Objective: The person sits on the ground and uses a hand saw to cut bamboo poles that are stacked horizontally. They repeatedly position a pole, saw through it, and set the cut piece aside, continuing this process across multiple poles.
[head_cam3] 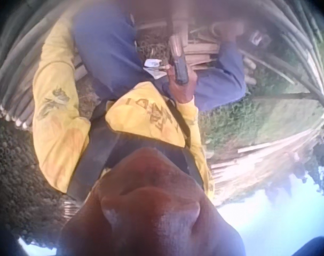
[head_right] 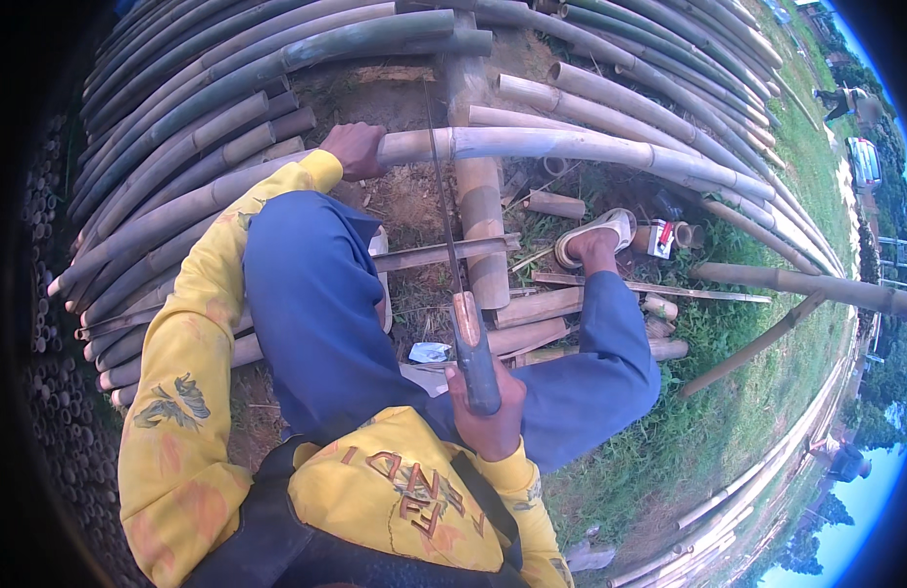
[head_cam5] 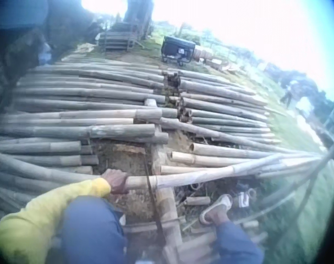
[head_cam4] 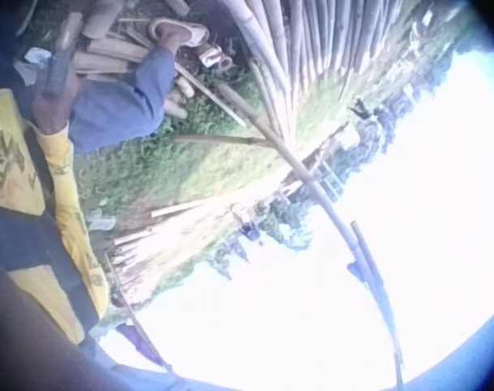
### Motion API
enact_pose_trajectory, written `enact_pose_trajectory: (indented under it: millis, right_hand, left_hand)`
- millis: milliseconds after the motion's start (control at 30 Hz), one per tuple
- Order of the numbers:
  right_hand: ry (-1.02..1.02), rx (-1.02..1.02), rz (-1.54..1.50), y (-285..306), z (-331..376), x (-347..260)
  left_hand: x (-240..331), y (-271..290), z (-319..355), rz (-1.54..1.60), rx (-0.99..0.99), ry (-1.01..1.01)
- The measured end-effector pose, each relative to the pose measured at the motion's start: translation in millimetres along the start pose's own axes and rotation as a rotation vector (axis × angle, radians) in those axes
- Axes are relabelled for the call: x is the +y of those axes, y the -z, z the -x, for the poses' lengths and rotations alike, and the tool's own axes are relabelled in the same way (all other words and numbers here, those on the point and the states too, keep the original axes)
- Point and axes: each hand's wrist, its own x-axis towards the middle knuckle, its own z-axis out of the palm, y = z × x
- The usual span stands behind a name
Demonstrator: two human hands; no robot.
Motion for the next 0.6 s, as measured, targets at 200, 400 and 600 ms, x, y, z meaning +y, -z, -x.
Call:
enact_pose_trajectory:
  millis: [200,400,600]
  right_hand:
    - [0.011,0.046,-0.042,12.3,15.3,13.7]
    - [0.028,0.061,-0.035,-12.2,-18.0,-1.8]
    - [0.124,0.054,-0.018,-0.2,-12.3,-5.8]
  left_hand:
    - [30.3,18.8,22.9,0.002,0.036,-0.112]
    - [34.8,29.7,30.6,-0.022,0.061,-0.078]
    - [41.5,47.3,35.2,-0.031,0.098,-0.157]
